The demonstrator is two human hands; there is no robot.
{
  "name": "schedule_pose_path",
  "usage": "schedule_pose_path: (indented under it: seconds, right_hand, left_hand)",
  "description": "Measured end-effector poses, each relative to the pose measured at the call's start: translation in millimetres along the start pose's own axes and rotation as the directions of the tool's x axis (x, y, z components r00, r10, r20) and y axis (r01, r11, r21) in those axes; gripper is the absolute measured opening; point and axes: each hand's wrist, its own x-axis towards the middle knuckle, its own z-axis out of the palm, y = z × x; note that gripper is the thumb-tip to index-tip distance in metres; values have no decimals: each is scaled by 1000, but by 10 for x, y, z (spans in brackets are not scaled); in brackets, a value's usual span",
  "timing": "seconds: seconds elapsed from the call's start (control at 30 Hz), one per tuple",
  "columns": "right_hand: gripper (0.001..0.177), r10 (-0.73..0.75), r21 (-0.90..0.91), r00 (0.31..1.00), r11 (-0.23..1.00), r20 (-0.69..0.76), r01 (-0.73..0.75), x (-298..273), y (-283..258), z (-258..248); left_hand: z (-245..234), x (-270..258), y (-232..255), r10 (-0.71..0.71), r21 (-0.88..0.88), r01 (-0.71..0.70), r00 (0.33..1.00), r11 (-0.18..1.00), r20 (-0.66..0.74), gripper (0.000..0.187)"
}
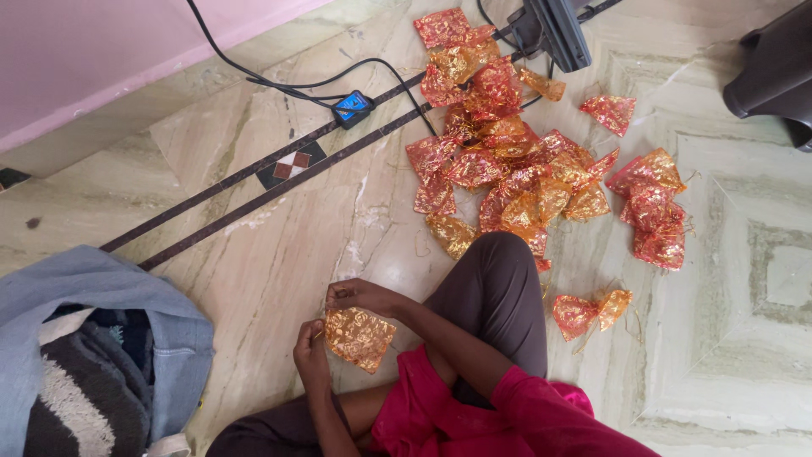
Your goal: The person sits on the floor and folds small, shiny orange and gold decorative pouches by hand. They pick up each pouch, fold it into a smaller shape, and place it into a cardboard box to the left.
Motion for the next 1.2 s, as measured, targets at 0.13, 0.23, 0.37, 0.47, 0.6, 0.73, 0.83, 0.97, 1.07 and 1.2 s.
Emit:
schedule_pose_path:
  seconds: [0.13,0.23,0.37,0.47,0.6,0.73,0.83,0.97,1.07,1.2]
  right_hand:
    - [20,8,-64,992,998,129,0,-23,14,-28]
    - [23,17,-245,989,969,146,20,-10,8,-18]
    - [28,75,-302,991,952,108,-39,9,-61,40]
    - [29,159,-289,986,947,49,-138,-44,-187,35]
    - [26,199,-217,980,956,-15,-197,-71,-294,38]
    - [30,99,-57,995,993,-16,-99,-64,-202,-25]
    - [31,28,-36,999,999,30,-27,-28,-20,-93]
    - [40,-2,13,997,1000,79,1,-4,185,-155]
    - [42,12,-8,1000,1000,25,-12,-14,152,-186]
    - [45,64,-40,996,997,-61,-67,-50,18,-115]
  left_hand:
    - [-43,8,-20,-125,-189,114,991,975,-43,34]
    - [-42,-6,-22,-98,-531,110,994,840,51,28]
    - [-36,-59,46,-127,-640,204,978,741,166,24]
    - [17,-79,181,-64,-676,204,972,708,226,28]
    - [27,-100,414,36,-730,174,964,660,263,55]
    - [21,-119,474,100,-822,168,960,544,263,50]
    - [45,-68,346,-35,-312,98,979,945,202,42]
    - [35,-62,89,-173,-137,203,963,969,205,29]
    - [31,-33,-28,-169,-219,183,982,958,83,25]
    - [-23,-45,-73,-106,-226,110,994,968,30,23]
